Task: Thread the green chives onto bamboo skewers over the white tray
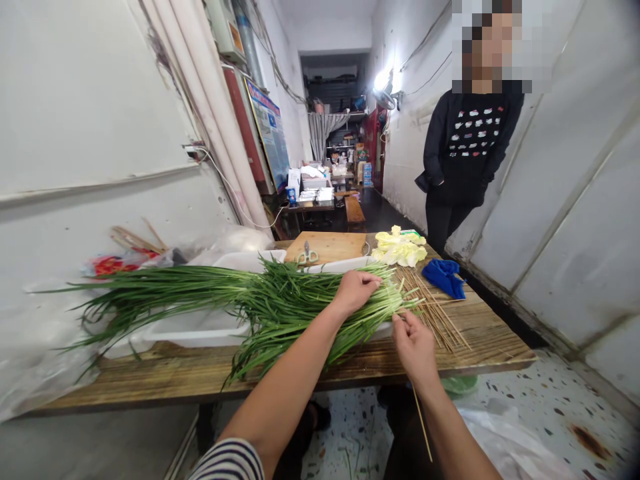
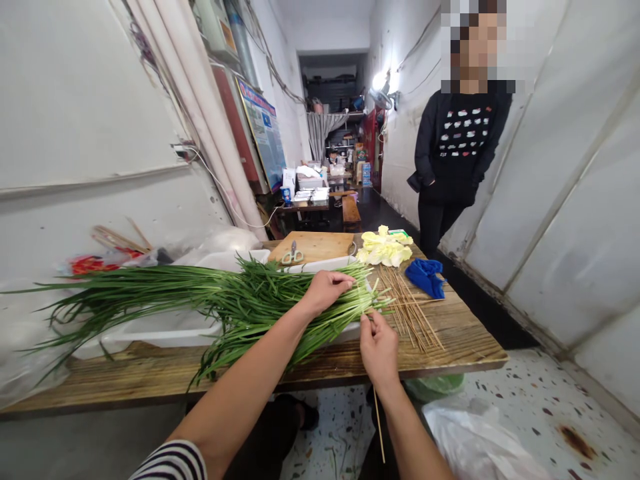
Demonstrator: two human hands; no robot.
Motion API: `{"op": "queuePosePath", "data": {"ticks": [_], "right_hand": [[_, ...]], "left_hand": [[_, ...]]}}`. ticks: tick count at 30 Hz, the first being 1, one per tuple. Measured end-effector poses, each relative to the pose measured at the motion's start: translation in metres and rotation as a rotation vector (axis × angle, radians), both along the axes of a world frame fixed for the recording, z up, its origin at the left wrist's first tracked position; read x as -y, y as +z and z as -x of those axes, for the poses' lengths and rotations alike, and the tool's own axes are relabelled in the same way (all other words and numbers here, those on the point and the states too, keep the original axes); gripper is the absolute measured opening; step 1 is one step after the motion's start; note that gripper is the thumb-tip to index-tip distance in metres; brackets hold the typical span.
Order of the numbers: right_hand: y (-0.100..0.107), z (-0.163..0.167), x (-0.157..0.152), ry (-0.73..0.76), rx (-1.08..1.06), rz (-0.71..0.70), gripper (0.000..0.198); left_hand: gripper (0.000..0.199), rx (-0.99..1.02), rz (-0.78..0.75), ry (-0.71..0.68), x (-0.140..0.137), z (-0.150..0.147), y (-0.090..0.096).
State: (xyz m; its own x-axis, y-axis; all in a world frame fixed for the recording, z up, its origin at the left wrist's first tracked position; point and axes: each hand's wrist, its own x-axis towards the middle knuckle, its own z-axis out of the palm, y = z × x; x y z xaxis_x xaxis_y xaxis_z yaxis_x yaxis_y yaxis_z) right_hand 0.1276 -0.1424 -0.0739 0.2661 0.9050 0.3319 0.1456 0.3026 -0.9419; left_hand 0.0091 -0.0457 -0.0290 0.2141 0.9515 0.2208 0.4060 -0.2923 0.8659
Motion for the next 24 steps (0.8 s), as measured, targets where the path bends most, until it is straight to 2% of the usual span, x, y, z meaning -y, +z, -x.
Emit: {"op": "queuePosePath", "data": {"ticks": [11,24], "right_hand": [[-0.0012,0.0006,-0.0017,-0.057,0.040,-0.042,0.031],[-0.0064,0.0001,-0.0034,-0.031,0.007,-0.014,0.031]], "left_hand": [[0.021,-0.005,-0.005,-0.021,0.0025,0.0013,0.0022],[0.021,-0.034,-0.052,-0.056,0.0026,0.0024,0.0015]]}}
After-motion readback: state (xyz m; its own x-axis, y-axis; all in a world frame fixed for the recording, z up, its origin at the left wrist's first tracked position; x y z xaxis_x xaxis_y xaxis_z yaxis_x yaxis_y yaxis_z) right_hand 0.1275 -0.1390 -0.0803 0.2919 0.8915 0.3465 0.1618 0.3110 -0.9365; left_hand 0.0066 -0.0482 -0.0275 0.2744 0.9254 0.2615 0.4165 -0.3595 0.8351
